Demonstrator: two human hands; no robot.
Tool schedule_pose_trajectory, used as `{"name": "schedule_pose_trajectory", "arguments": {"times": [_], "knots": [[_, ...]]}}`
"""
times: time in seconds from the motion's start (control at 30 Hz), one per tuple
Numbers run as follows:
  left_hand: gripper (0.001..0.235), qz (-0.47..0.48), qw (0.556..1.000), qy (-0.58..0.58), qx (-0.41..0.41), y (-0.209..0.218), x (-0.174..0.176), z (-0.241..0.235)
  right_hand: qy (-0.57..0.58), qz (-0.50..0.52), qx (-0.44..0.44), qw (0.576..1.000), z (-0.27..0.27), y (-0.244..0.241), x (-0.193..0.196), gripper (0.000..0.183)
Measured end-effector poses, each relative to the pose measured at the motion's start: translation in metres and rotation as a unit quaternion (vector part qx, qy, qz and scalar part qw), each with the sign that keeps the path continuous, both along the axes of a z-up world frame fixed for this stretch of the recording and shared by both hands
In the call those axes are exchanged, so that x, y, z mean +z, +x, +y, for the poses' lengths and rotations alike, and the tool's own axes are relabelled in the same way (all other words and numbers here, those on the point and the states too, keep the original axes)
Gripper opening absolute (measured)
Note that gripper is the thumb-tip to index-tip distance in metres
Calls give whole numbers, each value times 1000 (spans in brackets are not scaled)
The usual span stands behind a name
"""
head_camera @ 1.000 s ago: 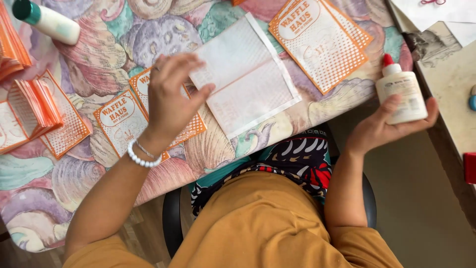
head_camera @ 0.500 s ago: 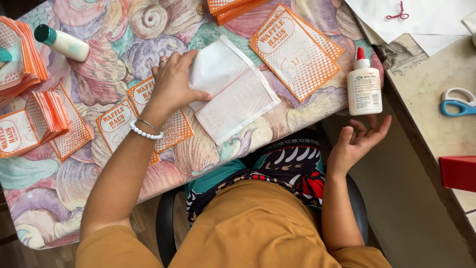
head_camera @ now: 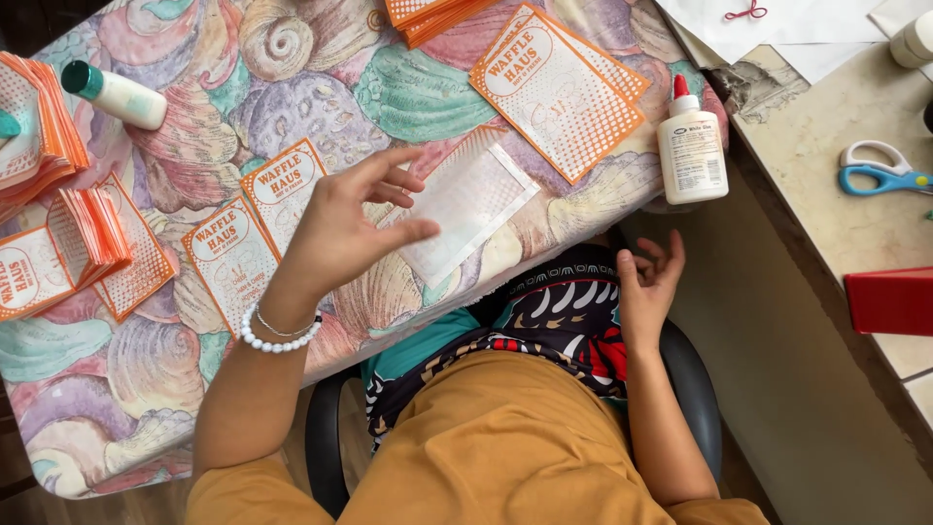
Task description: Applying glue to paper templates and folding them to assemble waffle bags.
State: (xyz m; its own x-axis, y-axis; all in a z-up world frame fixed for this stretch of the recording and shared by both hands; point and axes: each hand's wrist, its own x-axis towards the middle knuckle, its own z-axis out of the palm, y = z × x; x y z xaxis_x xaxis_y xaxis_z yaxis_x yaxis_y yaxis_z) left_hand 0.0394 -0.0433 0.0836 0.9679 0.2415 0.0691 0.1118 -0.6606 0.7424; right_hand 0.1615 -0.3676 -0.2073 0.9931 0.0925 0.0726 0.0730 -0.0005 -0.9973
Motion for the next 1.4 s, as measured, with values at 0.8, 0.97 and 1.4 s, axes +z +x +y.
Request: {"name": "schedule_pose_trajectory", "arguments": {"times": [0.8,0.97,1.4], "knots": [[73,136,957,204,154,68,-99,-16,-125,92,104,982,-9,-19,4,89],[39,99,972,141,162,67,-111,-8,-135,85,157,975,-11,-20,36,69],[16,-201,875,-428,102,-43,-47,-99,209,-195,227,931,52,-28,210,108]]}}
